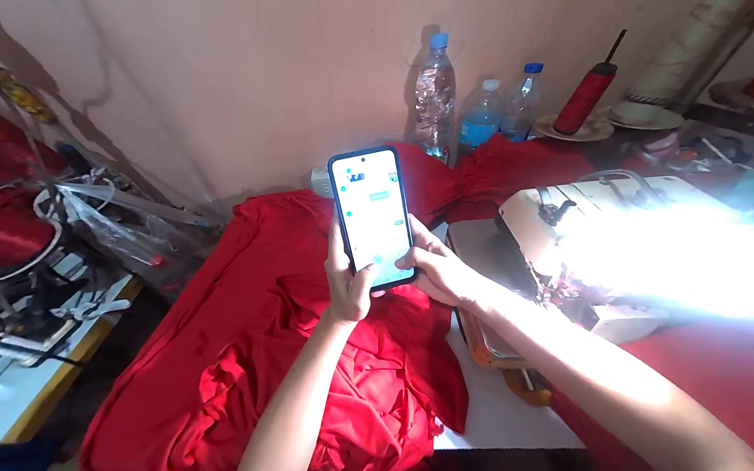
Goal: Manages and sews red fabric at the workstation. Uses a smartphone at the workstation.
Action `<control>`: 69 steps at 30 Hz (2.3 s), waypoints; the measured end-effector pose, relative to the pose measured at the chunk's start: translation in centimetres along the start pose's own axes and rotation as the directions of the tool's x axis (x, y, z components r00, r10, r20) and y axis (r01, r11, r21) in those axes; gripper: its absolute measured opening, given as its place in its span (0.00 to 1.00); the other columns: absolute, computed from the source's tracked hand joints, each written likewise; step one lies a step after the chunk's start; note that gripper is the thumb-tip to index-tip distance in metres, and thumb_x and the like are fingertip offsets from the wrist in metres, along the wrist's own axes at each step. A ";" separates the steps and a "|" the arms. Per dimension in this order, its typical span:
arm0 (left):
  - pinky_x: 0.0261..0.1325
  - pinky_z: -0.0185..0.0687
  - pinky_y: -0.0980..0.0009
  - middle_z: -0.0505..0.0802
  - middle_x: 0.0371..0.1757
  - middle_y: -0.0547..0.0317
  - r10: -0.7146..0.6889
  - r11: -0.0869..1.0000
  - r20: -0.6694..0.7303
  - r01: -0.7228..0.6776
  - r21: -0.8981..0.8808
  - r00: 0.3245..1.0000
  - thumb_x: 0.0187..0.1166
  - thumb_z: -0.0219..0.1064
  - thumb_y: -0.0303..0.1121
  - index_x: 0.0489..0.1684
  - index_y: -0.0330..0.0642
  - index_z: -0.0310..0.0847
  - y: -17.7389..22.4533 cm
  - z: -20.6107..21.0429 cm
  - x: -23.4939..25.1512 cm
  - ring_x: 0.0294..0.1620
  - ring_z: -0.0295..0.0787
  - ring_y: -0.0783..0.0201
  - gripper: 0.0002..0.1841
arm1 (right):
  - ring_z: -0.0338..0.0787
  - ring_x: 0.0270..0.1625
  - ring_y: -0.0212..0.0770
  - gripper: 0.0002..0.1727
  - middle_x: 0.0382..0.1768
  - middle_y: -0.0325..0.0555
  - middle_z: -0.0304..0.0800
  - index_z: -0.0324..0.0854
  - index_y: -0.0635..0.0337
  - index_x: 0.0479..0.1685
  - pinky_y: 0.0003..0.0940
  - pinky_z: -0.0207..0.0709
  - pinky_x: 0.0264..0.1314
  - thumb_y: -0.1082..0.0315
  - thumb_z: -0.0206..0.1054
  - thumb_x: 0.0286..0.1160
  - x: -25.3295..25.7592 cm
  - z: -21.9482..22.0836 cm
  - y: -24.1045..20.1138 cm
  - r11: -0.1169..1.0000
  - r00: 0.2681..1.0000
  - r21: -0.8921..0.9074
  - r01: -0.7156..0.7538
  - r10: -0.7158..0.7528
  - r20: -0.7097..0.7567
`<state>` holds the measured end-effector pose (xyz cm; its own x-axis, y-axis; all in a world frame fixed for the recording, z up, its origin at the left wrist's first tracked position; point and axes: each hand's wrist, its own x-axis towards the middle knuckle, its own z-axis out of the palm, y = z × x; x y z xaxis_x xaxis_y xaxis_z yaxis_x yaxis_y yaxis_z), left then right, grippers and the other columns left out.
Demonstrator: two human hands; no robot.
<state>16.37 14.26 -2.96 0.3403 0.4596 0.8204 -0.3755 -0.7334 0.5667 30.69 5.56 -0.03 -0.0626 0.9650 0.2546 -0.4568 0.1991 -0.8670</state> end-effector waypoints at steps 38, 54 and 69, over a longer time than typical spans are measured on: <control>0.61 0.87 0.77 0.88 0.64 0.73 -0.131 0.988 -0.099 0.122 -0.093 0.986 0.77 0.53 0.32 0.89 0.26 0.38 0.7 0.7 -0.3 0.56 0.88 0.82 0.40 | 0.94 0.51 0.40 0.24 0.52 0.43 0.90 0.64 0.47 0.74 0.38 0.91 0.51 0.75 0.35 0.86 0.2 -0.1 -0.1 0.996 0.996 0.041 -0.076 0.078 -0.053; 0.63 0.86 0.76 0.90 0.64 0.68 -0.022 0.999 -0.063 0.023 0.023 0.998 0.78 0.53 0.35 0.89 0.25 0.41 0.2 0.7 -0.6 0.58 0.88 0.83 0.40 | 0.93 0.55 0.39 0.22 0.53 0.42 0.92 0.69 0.47 0.73 0.39 0.89 0.56 0.56 0.37 0.93 0.3 -0.4 0.3 0.995 0.992 0.063 -0.074 0.079 -0.095; 0.64 0.85 0.75 0.90 0.63 0.71 -0.091 0.995 -0.075 0.088 -0.037 0.993 0.73 0.54 0.35 0.89 0.26 0.44 0.3 0.5 -0.7 0.59 0.88 0.82 0.41 | 0.93 0.51 0.38 0.28 0.50 0.40 0.90 0.67 0.48 0.71 0.39 0.90 0.52 0.78 0.41 0.73 0.1 -0.6 0.3 0.998 0.998 0.035 -0.055 0.056 -0.041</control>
<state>16.47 13.48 -3.41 0.3073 0.5608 0.7688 -0.3759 -0.6706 0.6395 31.07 5.86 -0.54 -0.0517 0.9808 0.1879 -0.4835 0.1401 -0.8641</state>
